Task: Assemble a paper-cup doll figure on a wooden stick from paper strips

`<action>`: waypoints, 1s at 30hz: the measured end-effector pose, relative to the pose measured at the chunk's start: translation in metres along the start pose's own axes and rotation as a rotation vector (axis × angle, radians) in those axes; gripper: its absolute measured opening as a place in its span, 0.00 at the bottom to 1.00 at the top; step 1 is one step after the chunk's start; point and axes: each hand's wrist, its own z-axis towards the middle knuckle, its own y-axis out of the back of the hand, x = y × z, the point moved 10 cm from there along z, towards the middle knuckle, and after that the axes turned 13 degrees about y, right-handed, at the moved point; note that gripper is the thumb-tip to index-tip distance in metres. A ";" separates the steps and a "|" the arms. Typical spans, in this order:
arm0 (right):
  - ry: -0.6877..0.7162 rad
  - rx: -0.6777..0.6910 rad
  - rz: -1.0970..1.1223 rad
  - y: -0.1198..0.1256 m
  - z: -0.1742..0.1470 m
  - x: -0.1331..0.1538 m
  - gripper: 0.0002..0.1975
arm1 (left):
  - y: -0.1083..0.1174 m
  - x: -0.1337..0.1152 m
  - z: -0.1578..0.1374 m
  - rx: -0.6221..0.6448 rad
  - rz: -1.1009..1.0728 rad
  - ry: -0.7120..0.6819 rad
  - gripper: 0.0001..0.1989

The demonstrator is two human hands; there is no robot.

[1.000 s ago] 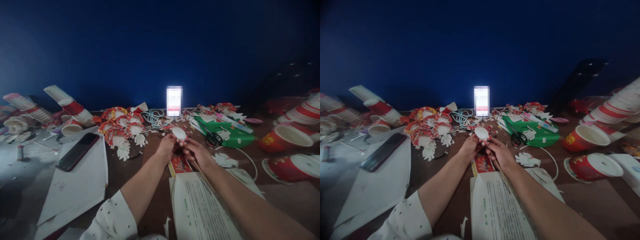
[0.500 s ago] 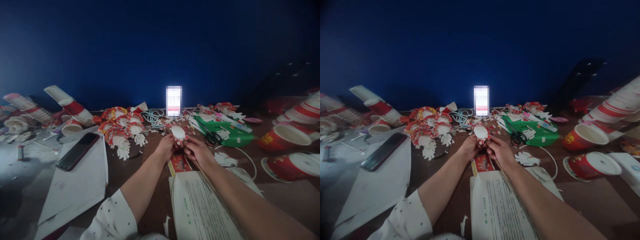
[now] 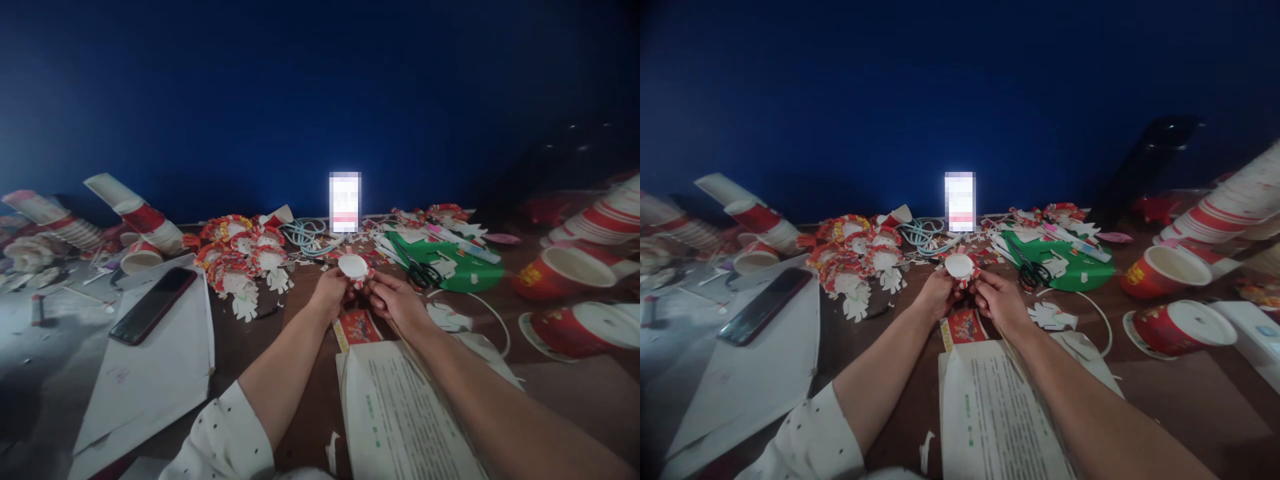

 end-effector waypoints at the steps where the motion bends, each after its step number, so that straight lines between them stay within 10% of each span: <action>1: -0.001 0.010 0.009 -0.001 0.000 -0.001 0.14 | 0.000 0.000 0.000 -0.002 -0.004 0.001 0.09; 30: -0.015 0.010 -0.049 -0.003 -0.005 -0.007 0.24 | -0.002 0.001 0.006 0.044 -0.043 -0.022 0.08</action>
